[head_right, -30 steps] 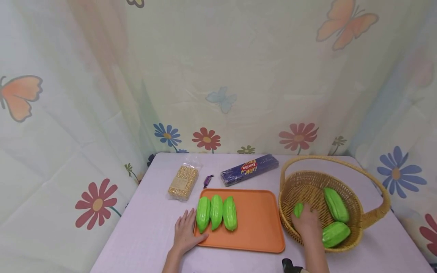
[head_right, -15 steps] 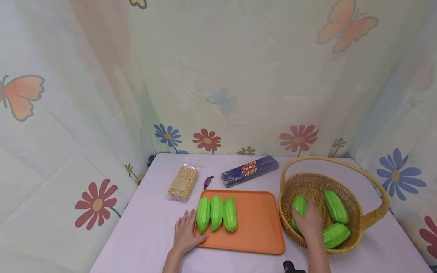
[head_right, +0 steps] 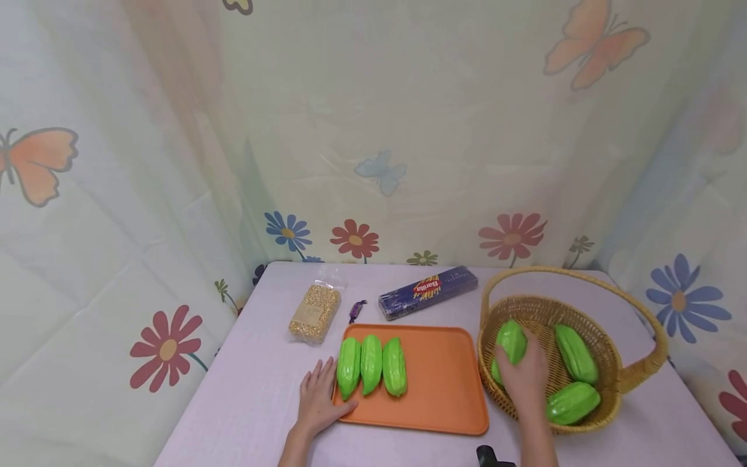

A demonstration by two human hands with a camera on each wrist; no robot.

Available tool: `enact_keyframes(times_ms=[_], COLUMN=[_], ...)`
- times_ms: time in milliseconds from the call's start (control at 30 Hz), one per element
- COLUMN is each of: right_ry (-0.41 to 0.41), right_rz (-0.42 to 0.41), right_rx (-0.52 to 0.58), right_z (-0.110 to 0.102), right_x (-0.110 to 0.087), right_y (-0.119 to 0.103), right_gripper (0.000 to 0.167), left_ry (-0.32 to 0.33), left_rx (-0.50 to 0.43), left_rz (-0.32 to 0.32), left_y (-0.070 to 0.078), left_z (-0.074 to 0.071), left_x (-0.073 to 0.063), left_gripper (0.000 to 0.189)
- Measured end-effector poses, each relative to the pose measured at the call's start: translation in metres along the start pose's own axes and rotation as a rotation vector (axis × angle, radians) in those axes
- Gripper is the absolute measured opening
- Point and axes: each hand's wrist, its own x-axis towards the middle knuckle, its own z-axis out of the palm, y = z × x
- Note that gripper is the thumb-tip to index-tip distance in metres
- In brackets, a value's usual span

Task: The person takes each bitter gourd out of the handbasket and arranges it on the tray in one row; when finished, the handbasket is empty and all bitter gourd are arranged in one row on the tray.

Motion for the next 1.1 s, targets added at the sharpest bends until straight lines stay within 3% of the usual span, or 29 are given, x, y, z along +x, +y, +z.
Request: enact_keyframes(times_ms=[200,467,700,1100], right_ry=[0.019,-0.047,-0.136,-0.262], right_rz=[0.004,-0.048,-0.090,-0.176], right_rx=[0.034,0.085,0.146,0.097], right_z=[-0.001,0.013,0.045,0.101], right_x=[-0.004,-0.012,-0.021,-0.037], right_y=[-0.017,-0.042,-0.050,-0.044], right_gripper=[0.069,0.067,0.067,0.060], left_ry=[-0.002,-0.005,-0.015,0.007], left_rx=[-0.013,-0.011,-0.021,0.004], left_rz=[-0.009,-0.012,-0.010,0.009], left_y=[0.002,0.002,0.003,0.001], left_z=[-0.003,-0.004,-0.004,-0.001], left_x=[0.001,0.004,0.004,0.000], left_gripper=[0.102,0.102,0.102,0.101])
